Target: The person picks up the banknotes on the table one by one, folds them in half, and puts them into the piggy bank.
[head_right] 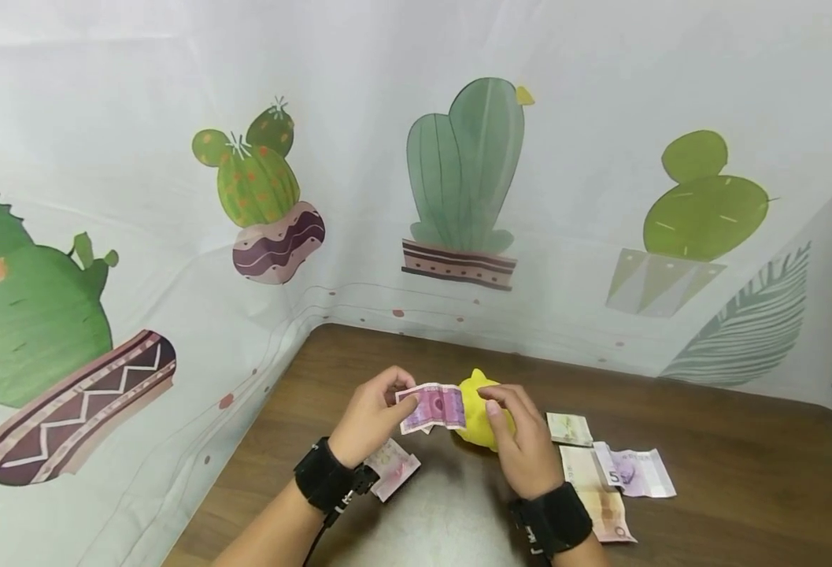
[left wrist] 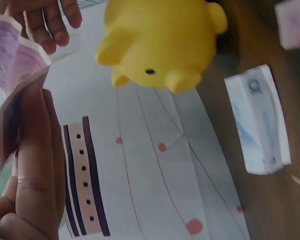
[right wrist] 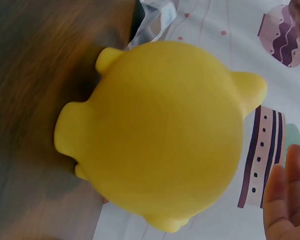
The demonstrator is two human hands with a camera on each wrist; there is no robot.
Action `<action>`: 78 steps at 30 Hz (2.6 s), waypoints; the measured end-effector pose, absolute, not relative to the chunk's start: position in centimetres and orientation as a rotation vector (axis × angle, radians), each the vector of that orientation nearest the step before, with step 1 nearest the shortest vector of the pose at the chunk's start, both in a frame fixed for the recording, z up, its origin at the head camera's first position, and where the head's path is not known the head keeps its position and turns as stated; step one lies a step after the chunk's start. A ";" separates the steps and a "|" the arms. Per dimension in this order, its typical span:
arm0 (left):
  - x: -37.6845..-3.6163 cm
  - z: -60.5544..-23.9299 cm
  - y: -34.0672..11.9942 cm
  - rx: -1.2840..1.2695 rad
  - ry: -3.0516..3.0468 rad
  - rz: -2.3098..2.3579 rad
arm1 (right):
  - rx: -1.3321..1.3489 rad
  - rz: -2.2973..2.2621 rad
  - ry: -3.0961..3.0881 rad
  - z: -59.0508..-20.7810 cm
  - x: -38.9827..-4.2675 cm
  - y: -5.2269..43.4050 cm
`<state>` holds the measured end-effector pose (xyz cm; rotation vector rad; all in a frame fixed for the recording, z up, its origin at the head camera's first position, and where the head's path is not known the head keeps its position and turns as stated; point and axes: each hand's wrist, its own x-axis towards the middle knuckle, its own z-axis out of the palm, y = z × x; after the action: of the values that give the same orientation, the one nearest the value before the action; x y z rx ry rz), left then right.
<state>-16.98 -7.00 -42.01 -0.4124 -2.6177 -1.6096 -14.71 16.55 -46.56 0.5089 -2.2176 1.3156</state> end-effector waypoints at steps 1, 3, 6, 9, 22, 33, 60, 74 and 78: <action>-17.0 -41.9 -6.7 -0.411 -2.612 -1.623 | 0.527 1.329 -2.208 -46.4 -14.7 16.5; -17.1 -41.8 -6.2 -0.412 -2.606 -1.644 | 0.542 1.339 -2.199 -46.3 -14.6 16.3; -17.1 -41.6 -5.5 -0.406 -2.598 -1.686 | 0.515 1.336 -2.212 -46.1 -14.4 16.2; -17.1 -41.6 -4.8 -0.407 -2.574 -1.749 | 0.472 1.331 -2.237 -45.9 -14.3 16.1; -16.7 -42.8 -3.0 -0.541 -2.524 -1.978 | 0.567 1.359 -2.119 -45.9 -14.4 16.3; -17.0 -43.5 -3.1 -0.457 -2.347 -2.211 | 0.667 1.335 -2.024 -46.0 -14.1 15.9; -17.2 -43.0 -3.6 -0.342 -2.101 -2.539 | 0.691 1.222 -2.200 -46.2 -13.9 15.7; -17.2 -43.1 -3.4 -0.379 -2.097 -2.561 | 0.706 1.153 -2.110 -46.3 -14.2 15.5; -17.2 -43.2 -3.4 -0.387 -2.082 -2.589 | 0.702 1.151 -2.120 -46.5 -14.2 15.5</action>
<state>-17.18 -3.41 -43.25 -0.3866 -2.0822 -2.5894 -14.23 15.49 -46.53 0.7020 -2.1199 1.1509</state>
